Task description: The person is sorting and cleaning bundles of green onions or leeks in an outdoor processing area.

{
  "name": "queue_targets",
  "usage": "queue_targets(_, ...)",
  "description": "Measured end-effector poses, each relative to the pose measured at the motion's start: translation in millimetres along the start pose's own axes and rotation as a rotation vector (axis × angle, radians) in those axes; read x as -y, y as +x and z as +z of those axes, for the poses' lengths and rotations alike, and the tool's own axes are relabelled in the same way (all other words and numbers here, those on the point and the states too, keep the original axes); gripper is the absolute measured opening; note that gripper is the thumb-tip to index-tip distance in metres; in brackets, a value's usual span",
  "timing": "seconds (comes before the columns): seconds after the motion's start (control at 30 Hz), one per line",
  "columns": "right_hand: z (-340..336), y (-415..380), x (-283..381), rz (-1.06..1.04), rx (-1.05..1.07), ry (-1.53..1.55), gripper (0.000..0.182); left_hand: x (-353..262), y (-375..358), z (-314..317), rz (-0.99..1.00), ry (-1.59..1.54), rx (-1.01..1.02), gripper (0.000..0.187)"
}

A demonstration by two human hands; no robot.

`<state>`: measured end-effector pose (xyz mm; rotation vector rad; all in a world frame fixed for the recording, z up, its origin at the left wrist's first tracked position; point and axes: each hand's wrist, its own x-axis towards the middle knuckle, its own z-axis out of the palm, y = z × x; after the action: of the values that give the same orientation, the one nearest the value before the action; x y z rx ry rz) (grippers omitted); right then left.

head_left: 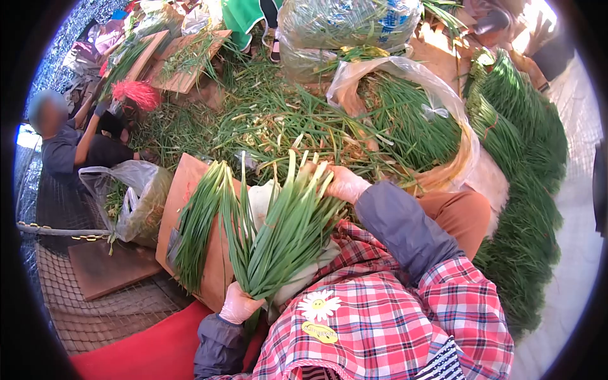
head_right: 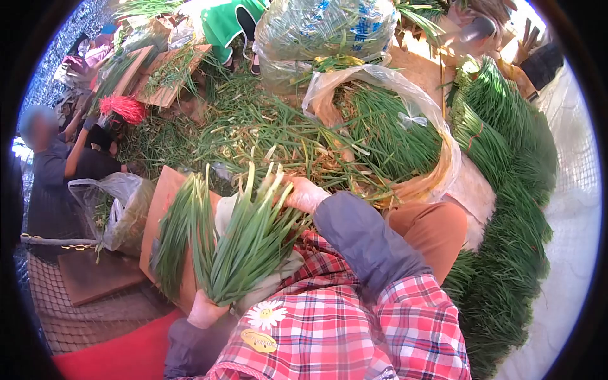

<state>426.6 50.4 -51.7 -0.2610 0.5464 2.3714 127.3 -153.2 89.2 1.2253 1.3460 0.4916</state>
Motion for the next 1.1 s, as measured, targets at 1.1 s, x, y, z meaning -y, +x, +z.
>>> queue_targets(1.1, 106.4, -71.4, 47.0, -1.142, -0.616, -2.085, 0.015, -17.3, -19.4, -19.8, 0.252, 0.995, -0.287, 0.069)
